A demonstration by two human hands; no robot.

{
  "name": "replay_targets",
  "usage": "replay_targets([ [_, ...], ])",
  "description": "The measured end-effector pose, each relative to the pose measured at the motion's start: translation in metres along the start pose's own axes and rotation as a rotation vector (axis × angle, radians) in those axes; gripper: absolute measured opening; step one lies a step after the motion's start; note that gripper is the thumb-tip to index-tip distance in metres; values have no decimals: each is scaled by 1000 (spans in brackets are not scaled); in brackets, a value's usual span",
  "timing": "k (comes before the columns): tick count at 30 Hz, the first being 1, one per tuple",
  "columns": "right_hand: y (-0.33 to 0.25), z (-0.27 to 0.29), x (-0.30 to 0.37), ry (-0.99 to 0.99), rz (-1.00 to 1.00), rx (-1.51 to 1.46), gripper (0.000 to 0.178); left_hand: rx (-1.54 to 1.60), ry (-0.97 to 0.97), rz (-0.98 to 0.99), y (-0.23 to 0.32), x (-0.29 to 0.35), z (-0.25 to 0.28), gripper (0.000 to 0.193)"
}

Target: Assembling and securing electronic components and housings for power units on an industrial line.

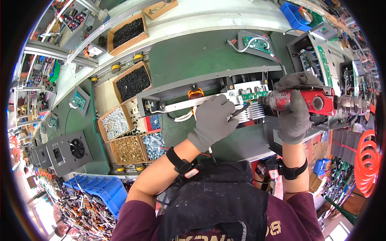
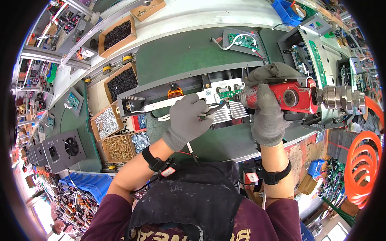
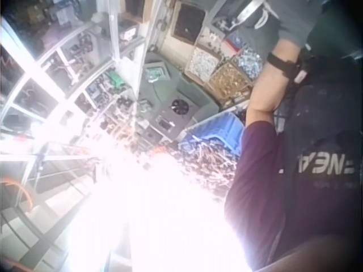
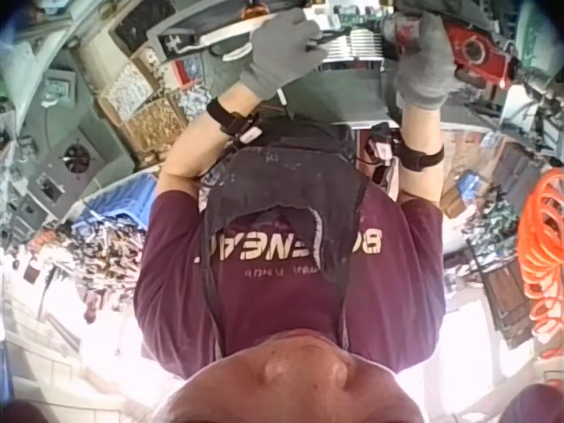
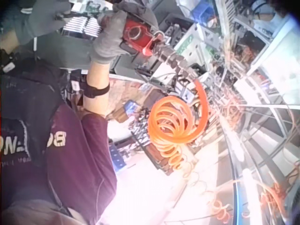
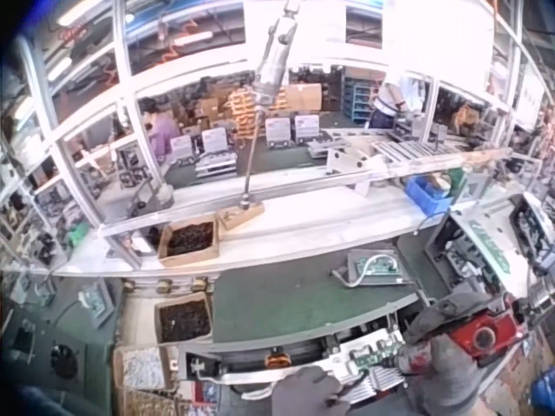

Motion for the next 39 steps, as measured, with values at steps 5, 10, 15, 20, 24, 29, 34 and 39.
replay_targets([
  [5,0,-7,-3,-145,44,-19,38,-173,-248,-127,9,8,-12,27],
  [10,2,-14,-7,-274,68,-5,36,-194,-341,-214,0,11,-22,30],
  [15,1,-17,-6,-343,116,102,31,-156,-401,-191,-5,11,-24,29],
  [20,1,-19,-3,-402,242,230,28,-130,-469,-114,-5,11,-21,23],
  [24,-2,-19,-3,-445,121,133,30,-136,-375,-121,-1,11,-16,31],
  [29,-22,-19,18,-356,112,203,37,455,-295,302,-4,23,6,30],
  [34,-36,-28,34,-197,97,344,38,1435,-258,860,-15,43,35,31],
  [39,-52,-40,10,-125,144,-53,34,1684,-271,912,-13,55,41,25],
])
Point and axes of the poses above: each hand's wrist, its own x-axis away from the middle knuckle, its own z-axis out of the back of the hand, y = z × x, the point moved 3 cm from there along -x, towards the middle knuckle, and after that the axes turned 2 degrees about x, right-handed, at the moved point
